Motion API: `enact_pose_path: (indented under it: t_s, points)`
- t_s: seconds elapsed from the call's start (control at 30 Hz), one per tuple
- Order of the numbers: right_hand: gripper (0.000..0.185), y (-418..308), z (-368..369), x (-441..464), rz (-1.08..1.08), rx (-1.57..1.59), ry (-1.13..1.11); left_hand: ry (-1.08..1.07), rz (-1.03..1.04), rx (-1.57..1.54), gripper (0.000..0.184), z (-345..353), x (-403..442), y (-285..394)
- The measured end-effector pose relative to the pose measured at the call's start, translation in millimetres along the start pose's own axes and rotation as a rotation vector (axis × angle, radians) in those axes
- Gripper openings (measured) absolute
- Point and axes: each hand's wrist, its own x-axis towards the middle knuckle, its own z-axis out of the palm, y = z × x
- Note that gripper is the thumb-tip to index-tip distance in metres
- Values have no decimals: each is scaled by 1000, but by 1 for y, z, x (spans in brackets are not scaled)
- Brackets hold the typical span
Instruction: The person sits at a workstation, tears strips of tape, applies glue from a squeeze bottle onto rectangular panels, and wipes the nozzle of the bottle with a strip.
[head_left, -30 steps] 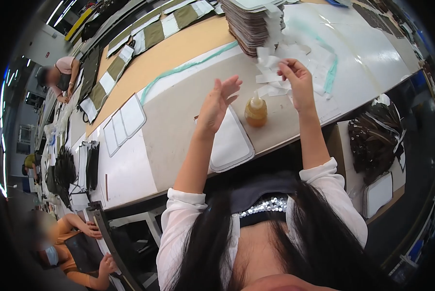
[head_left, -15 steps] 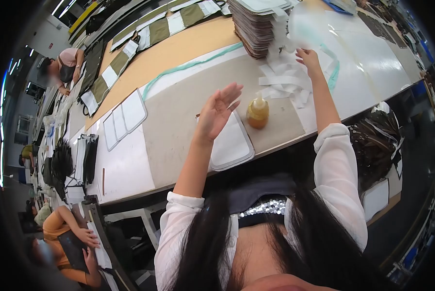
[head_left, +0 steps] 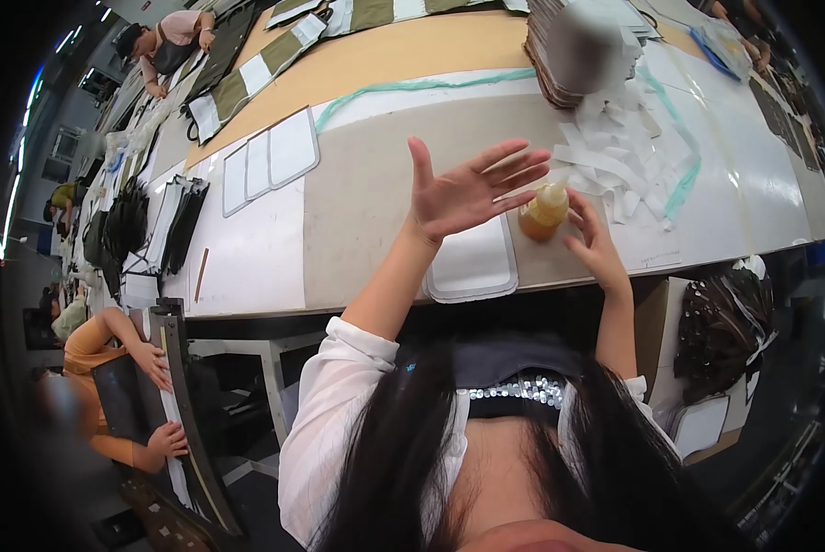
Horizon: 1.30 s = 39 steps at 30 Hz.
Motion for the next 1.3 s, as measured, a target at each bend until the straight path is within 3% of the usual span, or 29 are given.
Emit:
enact_pose_path:
  t_s: [0.13,0.23,0.33,0.37,0.47,0.5,0.6,0.7,0.8,1.0,1.3]
  points:
    - [78,11,25,1,-33,-374,34,6,0,45,119,-1,-4,4]
    - [77,1,33,9,50,-210,46,96,-5,67,112,-2,-4,5]
    - [73,2,34,10,49,-166,73,278,-67,372,101,-8,-5,5]
    - [72,3,34,10,53,-169,77,347,-68,402,85,-13,-6,4]
    - [71,7,37,7,31,-178,100,719,-157,1301,80,-24,-11,4]
    - [71,9,38,7,15,-180,103,761,-116,1962,76,-41,-18,9]
    - [69,12,40,7,-14,-178,128,950,-33,2529,80,-72,-44,44]
    - [65,12,42,7,-4,-137,120,1085,-447,2179,90,-110,-74,90]
    - [63,13,44,8,-5,-116,132,1060,-643,2234,102,-123,-85,105]
    - [62,14,46,7,-8,-164,164,1131,-799,2145,122,-137,-64,117]
    - [60,10,49,7,-44,-189,169,1244,-628,2023,131,-148,-62,113]
